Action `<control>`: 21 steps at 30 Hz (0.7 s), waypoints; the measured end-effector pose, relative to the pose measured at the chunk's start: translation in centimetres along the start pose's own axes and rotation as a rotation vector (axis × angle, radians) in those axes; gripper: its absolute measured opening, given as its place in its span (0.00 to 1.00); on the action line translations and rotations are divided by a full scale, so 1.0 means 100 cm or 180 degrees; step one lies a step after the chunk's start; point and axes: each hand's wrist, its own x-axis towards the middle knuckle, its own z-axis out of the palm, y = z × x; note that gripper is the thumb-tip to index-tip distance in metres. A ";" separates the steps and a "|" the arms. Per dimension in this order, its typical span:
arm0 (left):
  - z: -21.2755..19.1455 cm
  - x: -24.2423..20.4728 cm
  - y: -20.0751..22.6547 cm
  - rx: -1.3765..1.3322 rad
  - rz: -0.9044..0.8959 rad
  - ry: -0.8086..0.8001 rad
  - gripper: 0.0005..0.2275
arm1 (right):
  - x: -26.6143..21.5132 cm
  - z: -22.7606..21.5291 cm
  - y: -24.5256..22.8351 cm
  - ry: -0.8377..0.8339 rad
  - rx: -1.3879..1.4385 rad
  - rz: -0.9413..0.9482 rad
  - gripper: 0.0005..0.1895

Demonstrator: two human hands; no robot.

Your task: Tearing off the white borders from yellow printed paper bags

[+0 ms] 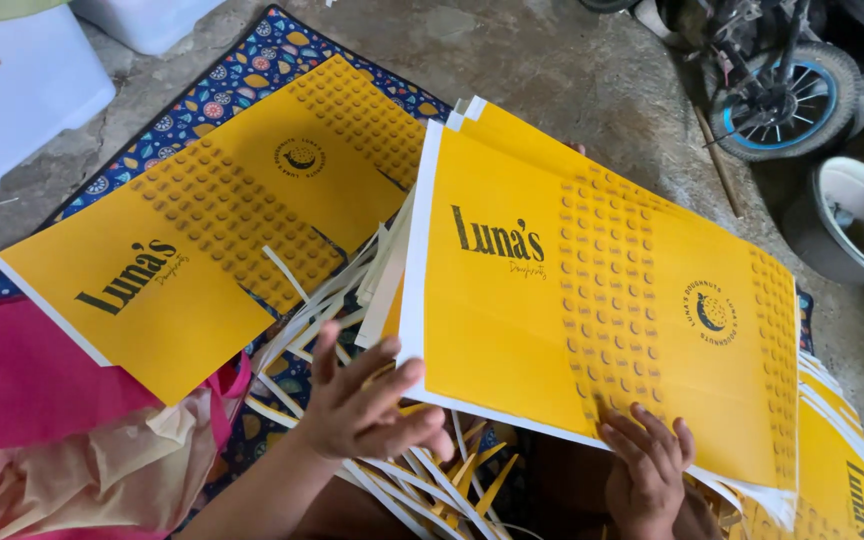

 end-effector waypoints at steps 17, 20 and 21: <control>0.003 -0.023 0.066 -0.1964 -0.0308 -0.1396 0.11 | -0.006 -0.018 0.111 -0.0378 -0.0715 0.0071 0.16; 0.012 -0.030 0.074 -0.2646 -0.0433 -0.1690 0.25 | -0.045 -0.017 0.139 -0.0847 -0.1276 0.0660 0.13; 0.017 -0.033 0.073 -0.2534 -0.0492 -0.1609 0.26 | -0.057 -0.019 0.147 -0.0920 -0.1342 0.0917 0.18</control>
